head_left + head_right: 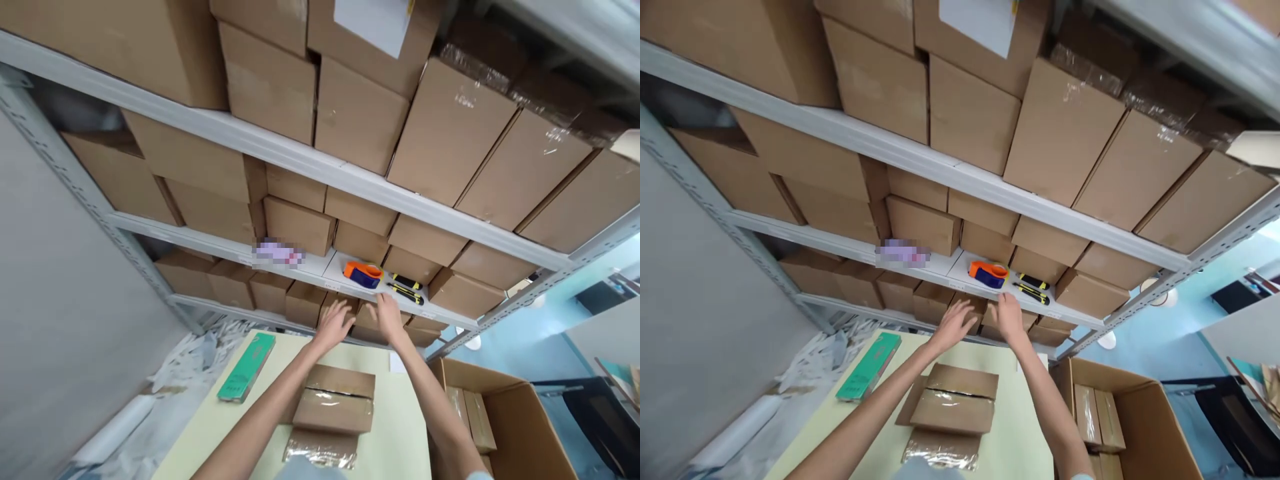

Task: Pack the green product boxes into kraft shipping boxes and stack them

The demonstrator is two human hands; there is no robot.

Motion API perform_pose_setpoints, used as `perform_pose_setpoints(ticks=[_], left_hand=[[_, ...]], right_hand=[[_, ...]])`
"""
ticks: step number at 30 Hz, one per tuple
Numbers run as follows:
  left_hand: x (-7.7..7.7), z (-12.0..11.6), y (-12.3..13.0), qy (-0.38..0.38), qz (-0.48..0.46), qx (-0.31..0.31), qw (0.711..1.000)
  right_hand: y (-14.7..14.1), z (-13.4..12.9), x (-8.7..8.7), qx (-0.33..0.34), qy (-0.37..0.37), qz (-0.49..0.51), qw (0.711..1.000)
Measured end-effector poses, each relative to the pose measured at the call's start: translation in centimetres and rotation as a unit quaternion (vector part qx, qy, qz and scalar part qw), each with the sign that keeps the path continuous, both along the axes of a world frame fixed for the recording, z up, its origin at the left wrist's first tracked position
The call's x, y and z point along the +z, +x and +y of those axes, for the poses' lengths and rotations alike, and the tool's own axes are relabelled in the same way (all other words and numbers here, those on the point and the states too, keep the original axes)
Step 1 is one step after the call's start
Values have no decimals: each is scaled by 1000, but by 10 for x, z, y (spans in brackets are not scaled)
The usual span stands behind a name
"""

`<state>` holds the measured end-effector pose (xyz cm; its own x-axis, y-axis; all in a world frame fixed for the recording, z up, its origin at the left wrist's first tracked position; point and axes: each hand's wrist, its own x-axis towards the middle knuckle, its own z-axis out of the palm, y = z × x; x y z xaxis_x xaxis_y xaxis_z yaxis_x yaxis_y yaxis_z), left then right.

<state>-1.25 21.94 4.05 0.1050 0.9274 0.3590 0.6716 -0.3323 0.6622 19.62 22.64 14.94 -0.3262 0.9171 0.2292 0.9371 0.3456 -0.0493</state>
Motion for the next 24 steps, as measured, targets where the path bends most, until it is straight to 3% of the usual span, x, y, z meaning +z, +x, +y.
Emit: perform_pose_setpoints(ticks=[3,6,8,11,16,19,21,24], left_hand=[[63,45,22,68,-83,49,993],[88,57,34,83,-111,78,987],[85,49,36,83,-120,88,985],[70,26,37,71,-136,100,983],[49,-2,44,38,-173,119,977],[42,-24,43,26,-206,120,971],[37,-50,39,34,-254,115,960],[33,-108,29,53,-317,101,941]], right_hand=[[-29,53,48,-22,-6,-21,1000],[-52,80,60,-57,-81,-27,995],[-60,85,55,-61,-100,-23,993],[-61,85,45,-48,-98,-2,994],[-46,83,39,3,-86,69,994],[-36,67,25,40,-80,153,984],[-30,38,4,68,-90,249,962],[-26,-34,-32,100,-144,461,870]])
